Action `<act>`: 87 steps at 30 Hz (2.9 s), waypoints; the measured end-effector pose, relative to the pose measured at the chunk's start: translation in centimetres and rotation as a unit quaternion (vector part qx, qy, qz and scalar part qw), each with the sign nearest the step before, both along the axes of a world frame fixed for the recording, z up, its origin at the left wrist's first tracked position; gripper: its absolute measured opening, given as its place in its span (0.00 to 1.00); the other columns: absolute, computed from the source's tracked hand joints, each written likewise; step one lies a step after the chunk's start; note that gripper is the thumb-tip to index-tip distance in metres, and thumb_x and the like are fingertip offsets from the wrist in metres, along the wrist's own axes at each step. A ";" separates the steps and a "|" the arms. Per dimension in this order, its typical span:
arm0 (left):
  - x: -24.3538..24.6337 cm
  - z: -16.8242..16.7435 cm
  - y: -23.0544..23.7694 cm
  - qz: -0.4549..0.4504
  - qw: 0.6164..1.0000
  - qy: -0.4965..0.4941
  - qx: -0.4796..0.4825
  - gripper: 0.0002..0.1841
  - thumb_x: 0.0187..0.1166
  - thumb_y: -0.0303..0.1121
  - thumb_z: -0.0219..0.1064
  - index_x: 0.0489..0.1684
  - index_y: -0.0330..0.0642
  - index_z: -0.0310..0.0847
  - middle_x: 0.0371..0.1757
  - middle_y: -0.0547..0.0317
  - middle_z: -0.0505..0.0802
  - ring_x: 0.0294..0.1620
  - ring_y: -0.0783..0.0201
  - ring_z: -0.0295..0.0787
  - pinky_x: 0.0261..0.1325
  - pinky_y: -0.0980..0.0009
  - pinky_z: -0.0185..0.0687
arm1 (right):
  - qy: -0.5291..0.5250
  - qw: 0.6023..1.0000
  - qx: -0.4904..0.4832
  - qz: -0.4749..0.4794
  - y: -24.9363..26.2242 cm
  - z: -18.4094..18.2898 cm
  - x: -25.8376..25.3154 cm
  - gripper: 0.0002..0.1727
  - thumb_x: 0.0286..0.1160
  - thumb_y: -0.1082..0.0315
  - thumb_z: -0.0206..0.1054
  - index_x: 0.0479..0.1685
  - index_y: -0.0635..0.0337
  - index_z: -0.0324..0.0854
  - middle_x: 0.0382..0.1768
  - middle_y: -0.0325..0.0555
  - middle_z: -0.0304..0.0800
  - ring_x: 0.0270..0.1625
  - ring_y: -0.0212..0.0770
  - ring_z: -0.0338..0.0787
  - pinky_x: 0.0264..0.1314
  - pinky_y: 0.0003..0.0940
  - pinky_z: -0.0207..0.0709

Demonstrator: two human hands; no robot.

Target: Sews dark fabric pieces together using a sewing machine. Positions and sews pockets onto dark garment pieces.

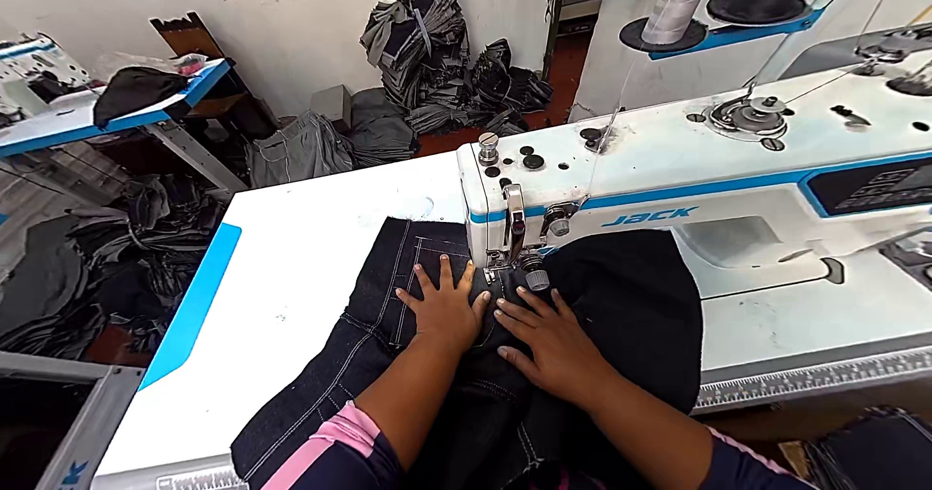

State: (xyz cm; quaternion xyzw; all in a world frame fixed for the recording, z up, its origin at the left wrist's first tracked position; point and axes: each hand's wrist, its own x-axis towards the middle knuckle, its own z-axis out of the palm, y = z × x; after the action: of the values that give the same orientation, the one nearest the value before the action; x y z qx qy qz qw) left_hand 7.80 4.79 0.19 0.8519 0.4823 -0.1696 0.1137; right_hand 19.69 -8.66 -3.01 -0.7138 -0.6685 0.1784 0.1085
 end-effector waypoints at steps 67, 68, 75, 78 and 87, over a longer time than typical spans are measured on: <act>-2.3 1.0 -4.1 -0.102 0.989 -0.071 -0.085 0.40 0.87 0.62 0.53 0.94 0.47 0.56 0.97 0.50 0.54 0.98 0.43 0.34 0.88 0.25 0.24 | -0.051 0.991 -0.091 0.085 -3.5 11.2 4.8 0.20 0.80 0.54 0.68 0.31 0.62 0.89 0.29 0.54 0.89 0.39 0.54 0.91 0.47 0.58 0.81; -2.9 -0.1 -3.3 -0.105 0.985 -0.119 -0.063 0.40 0.81 0.65 0.59 0.89 0.51 0.64 0.95 0.55 0.60 0.98 0.49 0.38 0.90 0.29 0.24 | 0.048 0.987 -0.006 0.153 -4.4 10.3 1.9 0.20 0.77 0.57 0.67 0.21 0.63 0.84 0.21 0.51 0.85 0.29 0.50 0.88 0.35 0.53 0.80; -4.9 -2.5 -1.0 -0.132 0.967 -0.217 -0.033 0.44 0.70 0.68 0.69 0.85 0.52 0.72 0.92 0.61 0.67 0.97 0.58 0.44 0.96 0.44 0.27 | 0.147 0.988 0.033 -0.041 -2.3 2.5 -0.9 0.19 0.72 0.68 0.68 0.62 0.58 0.89 0.67 0.49 0.88 0.74 0.50 0.82 0.77 0.51 0.72; -5.1 -2.4 -0.5 -0.144 0.966 -0.212 -0.041 0.45 0.68 0.70 0.69 0.85 0.53 0.72 0.92 0.63 0.67 0.98 0.60 0.43 0.96 0.45 0.26 | 0.026 0.975 0.212 -0.063 -3.1 -1.2 -2.9 0.16 0.64 0.77 0.65 0.47 0.59 0.95 0.52 0.50 0.96 0.61 0.56 0.91 0.63 0.52 0.85; -5.1 -2.2 -0.4 -0.178 0.967 -0.180 -0.035 0.51 0.64 0.76 0.67 0.89 0.59 0.67 0.95 0.65 0.62 0.98 0.59 0.38 0.95 0.43 0.24 | -0.051 0.946 0.320 -0.010 -3.2 -3.0 -2.7 0.14 0.61 0.82 0.63 0.36 0.57 0.91 0.36 0.47 0.92 0.44 0.50 0.92 0.48 0.39 0.88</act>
State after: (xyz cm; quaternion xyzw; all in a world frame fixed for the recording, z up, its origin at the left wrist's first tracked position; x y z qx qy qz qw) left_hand 2.69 4.42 -1.98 0.9359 0.2886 -0.0481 0.1961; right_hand 17.02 -11.89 -5.98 -0.6563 -0.6880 -0.0821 0.2986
